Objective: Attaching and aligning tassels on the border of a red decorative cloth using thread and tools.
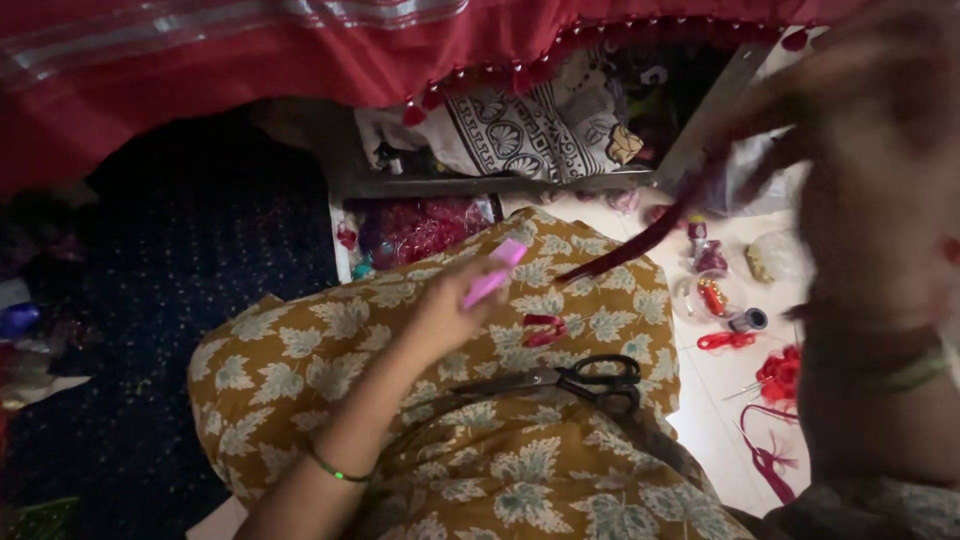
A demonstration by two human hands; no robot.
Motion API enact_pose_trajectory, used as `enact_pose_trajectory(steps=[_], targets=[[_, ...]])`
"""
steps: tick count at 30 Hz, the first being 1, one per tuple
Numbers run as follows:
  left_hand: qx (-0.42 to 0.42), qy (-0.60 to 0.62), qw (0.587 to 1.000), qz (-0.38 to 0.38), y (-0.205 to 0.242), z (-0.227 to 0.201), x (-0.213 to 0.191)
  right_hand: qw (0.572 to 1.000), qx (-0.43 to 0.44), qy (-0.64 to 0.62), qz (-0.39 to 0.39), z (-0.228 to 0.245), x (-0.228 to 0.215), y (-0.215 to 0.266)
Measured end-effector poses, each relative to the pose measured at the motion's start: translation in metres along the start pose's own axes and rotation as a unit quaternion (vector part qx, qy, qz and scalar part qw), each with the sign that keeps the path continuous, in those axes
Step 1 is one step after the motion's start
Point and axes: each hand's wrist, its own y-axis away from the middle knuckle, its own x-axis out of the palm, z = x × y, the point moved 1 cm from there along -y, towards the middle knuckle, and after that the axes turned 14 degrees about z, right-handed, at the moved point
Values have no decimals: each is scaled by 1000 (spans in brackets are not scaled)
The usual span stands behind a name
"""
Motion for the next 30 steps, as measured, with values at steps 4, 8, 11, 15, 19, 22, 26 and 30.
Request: enact_pose_trajectory(steps=[4, 8, 11, 15, 19, 22, 26, 30], targets=[[206, 67, 973, -82, -3, -74, -37, 980, -87, 128, 126, 9, 54, -17], [179, 62, 977, -94, 10, -99, -63, 986, -84, 110, 95, 15, 80, -27], [113, 75, 978, -156, 34, -105, -90, 997, 5, 39, 60, -50, 89, -28], [103, 171, 946, -257, 74, -106, -131, 914, -2, 304, 269, -207, 143, -4], [172, 97, 938, -285, 95, -92, -146, 841, -181, 430, 274, -246, 188, 19], [167, 84, 934, -304, 97, -95, -147, 826, -30, 427, 367, -231, 180, 8], [52, 65, 946, -315, 85, -97, -138, 858, 159, 324, 366, -251, 145, 17], [60, -180, 959, -211, 47, -72, -99, 946, 150, 149, 246, -203, 118, 45]])
